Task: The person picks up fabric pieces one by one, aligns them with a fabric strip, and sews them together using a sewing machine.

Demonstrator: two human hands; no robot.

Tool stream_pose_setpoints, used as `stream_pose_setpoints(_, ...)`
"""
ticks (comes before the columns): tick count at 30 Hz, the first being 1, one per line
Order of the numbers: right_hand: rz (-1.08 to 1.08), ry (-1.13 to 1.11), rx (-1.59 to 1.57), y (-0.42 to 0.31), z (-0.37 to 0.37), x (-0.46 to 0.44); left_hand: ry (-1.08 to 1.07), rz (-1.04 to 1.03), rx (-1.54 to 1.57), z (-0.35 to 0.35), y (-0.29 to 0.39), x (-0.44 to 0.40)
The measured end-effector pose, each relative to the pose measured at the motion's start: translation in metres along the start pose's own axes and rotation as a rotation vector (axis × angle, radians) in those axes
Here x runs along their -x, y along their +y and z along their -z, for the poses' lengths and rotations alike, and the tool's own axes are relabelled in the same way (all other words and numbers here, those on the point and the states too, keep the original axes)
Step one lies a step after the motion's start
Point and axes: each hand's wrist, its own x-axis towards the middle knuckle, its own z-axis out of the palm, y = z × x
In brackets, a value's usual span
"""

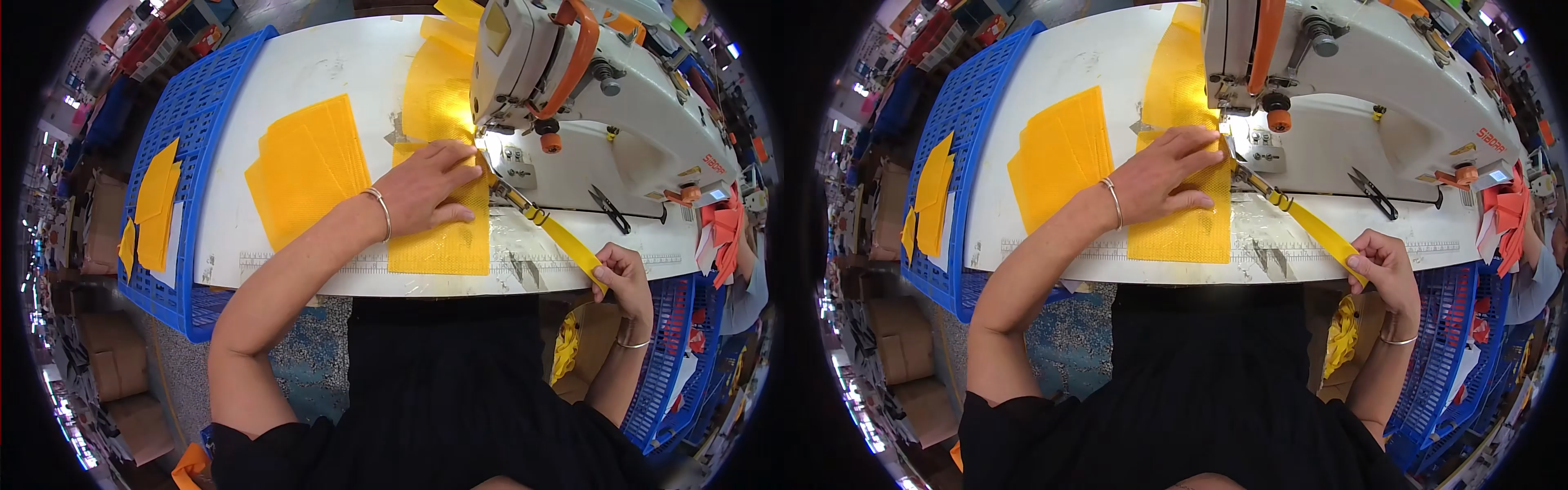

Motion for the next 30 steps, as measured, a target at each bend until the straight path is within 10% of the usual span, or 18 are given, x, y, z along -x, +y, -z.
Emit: stream_pose_setpoints(30, 0.033, -0.054, -0.081, 0.002, 0.011, -0.001, 0.242, -0.020, -0.269, -0.018, 0.016, -0.009)
